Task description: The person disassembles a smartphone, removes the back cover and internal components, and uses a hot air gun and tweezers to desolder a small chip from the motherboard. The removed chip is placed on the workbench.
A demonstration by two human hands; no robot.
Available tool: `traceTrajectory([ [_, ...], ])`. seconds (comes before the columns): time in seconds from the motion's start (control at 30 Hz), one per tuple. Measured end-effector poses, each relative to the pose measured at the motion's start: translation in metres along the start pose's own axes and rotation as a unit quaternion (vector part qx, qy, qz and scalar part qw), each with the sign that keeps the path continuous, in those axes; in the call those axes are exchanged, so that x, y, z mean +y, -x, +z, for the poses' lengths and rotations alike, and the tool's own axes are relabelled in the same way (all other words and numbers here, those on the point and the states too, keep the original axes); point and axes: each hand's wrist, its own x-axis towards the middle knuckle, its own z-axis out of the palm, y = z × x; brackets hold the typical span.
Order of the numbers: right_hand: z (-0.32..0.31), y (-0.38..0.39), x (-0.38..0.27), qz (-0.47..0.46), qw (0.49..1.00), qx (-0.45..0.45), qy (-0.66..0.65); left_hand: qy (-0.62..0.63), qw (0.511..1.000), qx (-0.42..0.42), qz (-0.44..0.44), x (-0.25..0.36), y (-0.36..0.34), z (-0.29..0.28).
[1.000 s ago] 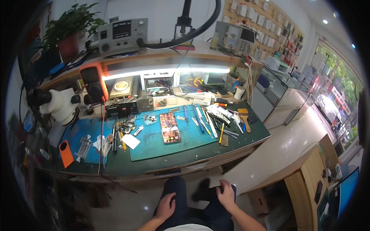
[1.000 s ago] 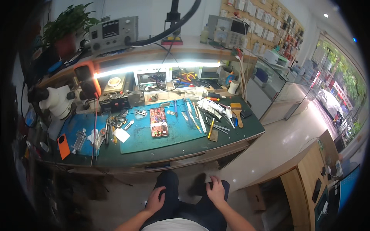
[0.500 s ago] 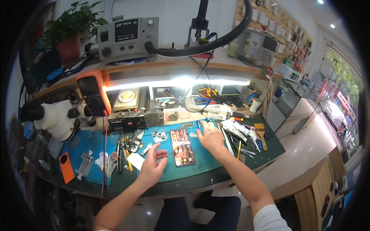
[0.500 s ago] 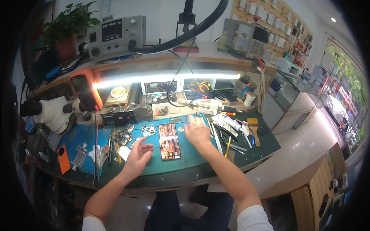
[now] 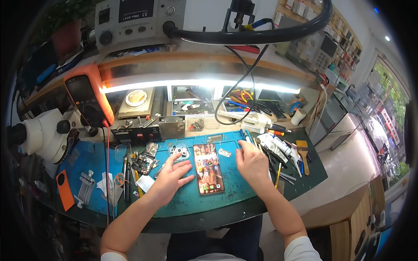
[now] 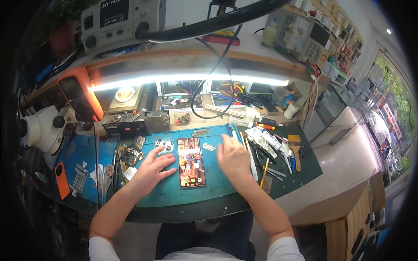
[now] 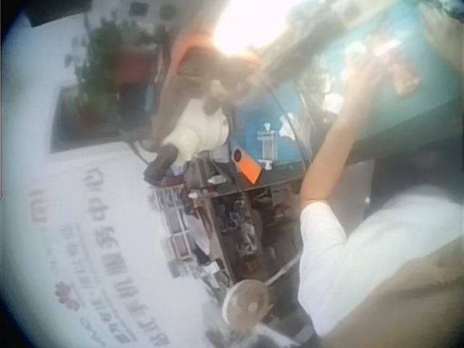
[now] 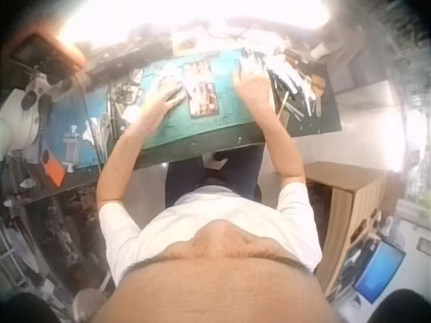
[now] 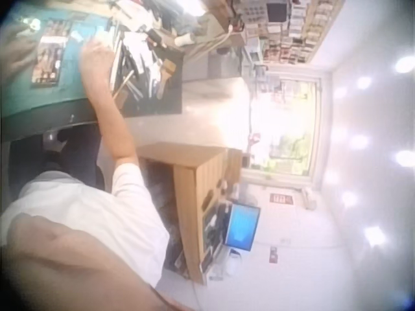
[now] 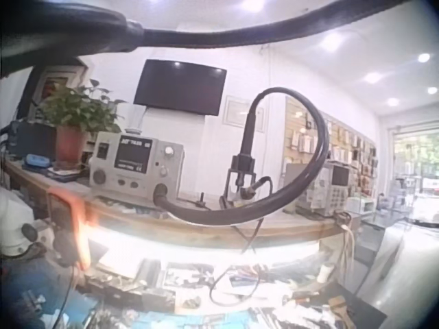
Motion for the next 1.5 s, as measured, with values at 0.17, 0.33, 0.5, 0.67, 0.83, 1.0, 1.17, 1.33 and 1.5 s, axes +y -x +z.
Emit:
traceTrajectory([
  [0.17, -0.007, 0.019, -0.019, 0.146, 0.918, -0.188, -0.317, 0.07, 0.997, -0.026, -0.036, 0.009, 0.007, 0.003],
  [0.33, -0.006, 0.015, -0.025, 0.271, 0.8, -0.244, -0.476, 0.122, 0.991, -0.048, -0.022, -0.005, 0.0, -0.003],
  [0.5, -0.01, -0.001, -0.032, 0.308, 0.727, -0.335, -0.515, 0.148, 0.989, -0.023, -0.009, -0.015, -0.005, -0.005],
  [0.67, 0.0, 0.003, -0.049, 0.274, 0.744, -0.276, -0.543, 0.099, 0.995, -0.022, -0.009, -0.012, -0.006, -0.003],
  [0.83, 0.003, -0.007, -0.051, 0.176, 0.754, -0.237, -0.587, 0.037, 0.998, -0.029, 0.051, -0.01, -0.011, -0.009],
  [1.0, 0.011, -0.028, -0.065, 0.12, 0.691, -0.261, -0.664, 0.113, 0.983, -0.129, 0.069, -0.001, -0.008, 0.005],
  [1.17, 0.018, -0.029, -0.06, 0.153, 0.595, -0.31, -0.726, 0.101, 0.982, -0.144, 0.064, -0.011, -0.016, -0.001],
  [1.33, 0.017, -0.024, -0.046, 0.193, 0.545, -0.328, -0.747, 0.097, 0.986, -0.13, 0.033, -0.01, -0.014, 0.008],
  [1.5, 0.012, -0.023, -0.047, 0.202, 0.493, -0.352, -0.769, 0.11, 0.985, -0.13, 0.001, -0.011, -0.01, 0.005],
])
